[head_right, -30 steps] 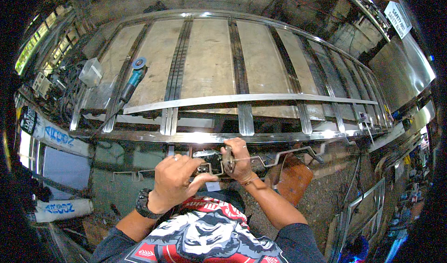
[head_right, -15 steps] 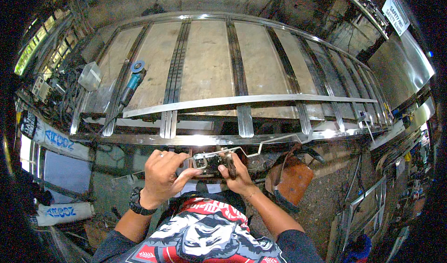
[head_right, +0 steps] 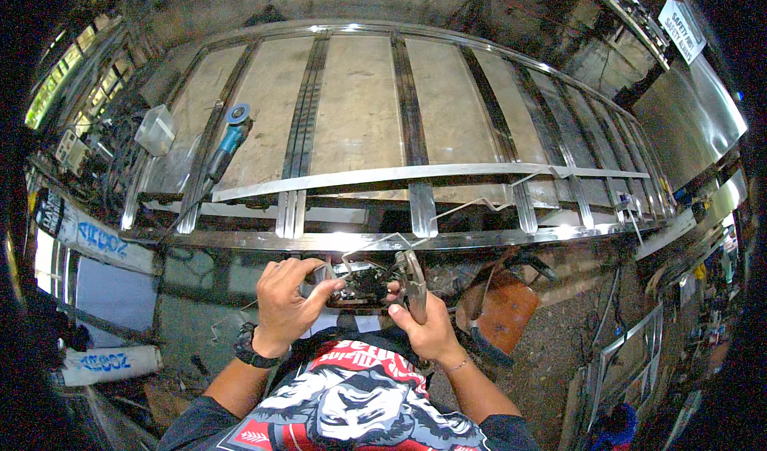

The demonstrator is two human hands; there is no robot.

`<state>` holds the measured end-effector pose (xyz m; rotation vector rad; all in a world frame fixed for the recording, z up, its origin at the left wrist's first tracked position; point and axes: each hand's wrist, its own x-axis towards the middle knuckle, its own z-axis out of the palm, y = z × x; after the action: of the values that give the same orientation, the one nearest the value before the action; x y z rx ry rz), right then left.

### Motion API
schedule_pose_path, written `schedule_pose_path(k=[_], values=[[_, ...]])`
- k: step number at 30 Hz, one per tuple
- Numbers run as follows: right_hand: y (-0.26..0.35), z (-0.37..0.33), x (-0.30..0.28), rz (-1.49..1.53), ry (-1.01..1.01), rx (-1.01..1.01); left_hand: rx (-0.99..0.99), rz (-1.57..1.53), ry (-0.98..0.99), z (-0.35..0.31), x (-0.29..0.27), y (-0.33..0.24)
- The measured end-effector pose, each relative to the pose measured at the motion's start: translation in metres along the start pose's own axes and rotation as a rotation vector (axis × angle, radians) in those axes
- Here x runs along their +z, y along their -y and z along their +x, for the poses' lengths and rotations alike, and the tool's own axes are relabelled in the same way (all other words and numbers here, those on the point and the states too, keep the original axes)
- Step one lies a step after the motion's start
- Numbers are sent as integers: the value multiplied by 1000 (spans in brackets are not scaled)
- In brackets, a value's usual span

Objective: The person bends a thin metal strip into a zigzag shape using pliers, repeatedly adjusting the angles by hand and with the tool. The person then moves to a workbench and uses a hammer to flatten or shape the metal further.

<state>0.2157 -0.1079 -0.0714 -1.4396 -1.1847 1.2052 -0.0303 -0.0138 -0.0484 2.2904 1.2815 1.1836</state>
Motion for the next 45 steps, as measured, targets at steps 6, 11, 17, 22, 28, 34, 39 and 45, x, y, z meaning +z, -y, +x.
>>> schedule_pose_path(k=[6, 11, 17, 22, 28, 34, 39, 45], values=[[17, 1, -1, 35, 51, 49, 29, -7, -39, -1, 6, 3], [20, 5, -4, 75, 124, 56, 24, 39, -21, -5, 6, 4], [23, 5, -1, -23, 85, 95, -12, 34, -63, -2, 3, 0], [21, 9, -2, -65, 104, 111, -36, 29, -116, -2, 5, -1], [18, 11, -3, -136, 98, 24, -43, 23, -117, -4, 3, -4], [27, 14, -4, -363, 60, -57, -38, -5, -116, -5, 7, -12], [16, 15, -5, -422, 17, -173, -21, -9, -105, -7, 8, -11], [7, 17, -6, -470, -58, -303, -144, -143, 102, -1, 0, -18]])
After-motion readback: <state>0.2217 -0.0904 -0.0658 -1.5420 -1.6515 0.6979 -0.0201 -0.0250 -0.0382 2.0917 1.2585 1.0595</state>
